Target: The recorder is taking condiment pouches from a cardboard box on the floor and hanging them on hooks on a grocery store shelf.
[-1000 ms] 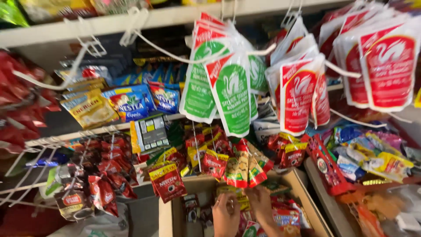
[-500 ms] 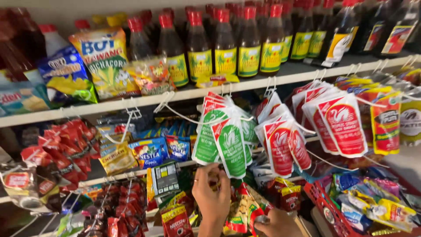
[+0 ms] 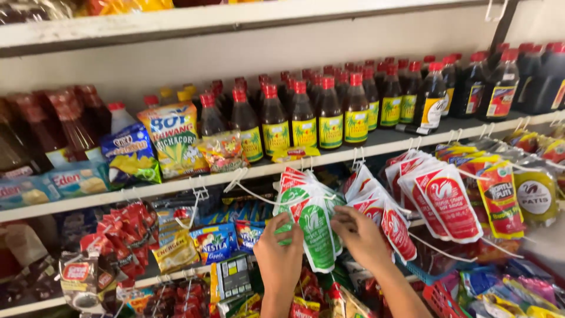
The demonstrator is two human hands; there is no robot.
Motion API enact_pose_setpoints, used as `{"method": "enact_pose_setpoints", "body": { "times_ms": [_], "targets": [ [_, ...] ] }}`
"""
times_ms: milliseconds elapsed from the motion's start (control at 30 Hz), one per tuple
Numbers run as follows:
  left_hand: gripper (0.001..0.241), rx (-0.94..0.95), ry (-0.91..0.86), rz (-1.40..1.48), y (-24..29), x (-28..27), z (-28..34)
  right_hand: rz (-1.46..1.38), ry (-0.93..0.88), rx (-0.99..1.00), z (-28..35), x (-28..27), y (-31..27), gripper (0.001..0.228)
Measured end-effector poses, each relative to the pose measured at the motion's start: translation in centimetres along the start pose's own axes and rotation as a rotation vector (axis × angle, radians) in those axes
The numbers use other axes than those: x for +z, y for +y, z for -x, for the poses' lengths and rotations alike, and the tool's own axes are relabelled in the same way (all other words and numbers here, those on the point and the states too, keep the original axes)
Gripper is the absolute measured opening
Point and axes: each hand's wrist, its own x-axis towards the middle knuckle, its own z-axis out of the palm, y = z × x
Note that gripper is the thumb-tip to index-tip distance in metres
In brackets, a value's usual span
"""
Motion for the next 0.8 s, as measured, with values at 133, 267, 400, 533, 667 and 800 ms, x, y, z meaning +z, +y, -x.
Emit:
{"method": "enact_pose_setpoints", "body": {
  "times_ms": [133,267,400,533,667,800],
  "targets": [
    [0.046,-0.114,-0.033,0.165,-0.6,1.4,-1.4,-0.046,0.066,0.035,-2.0,1.1,-0.2,0.042],
    [0.031,0.009,-0.058,0.084,-1.1,2.0,-2.0,0.02,0.074,0.002,-3.2,1.6,-0.1,0.031],
    [0.023,-0.031,-0.082,0.105,-0.3,2.3,-2.2,0.032,0.076,0.016,-3.3,1.5,-0.9,0.024],
    [0.02,-0.091,-0.109,0.086,0.9,2.3,-1.8,-0.089,0.066,0.075,-2.9,0.9,-2.0,0.022],
    [0.014,-0.068,-0.118,0.267,0.6,3.4,-2.0,-0.121,0.073,0.107,-2.2,0.3,-4.1,0.019],
    [0.01,-0.049,-0.1,0.611,0.2,4.8,-1.9,-0.353,0.038,0.232,-0.7,-0.9,-6.7,0.018]
  ]
}}
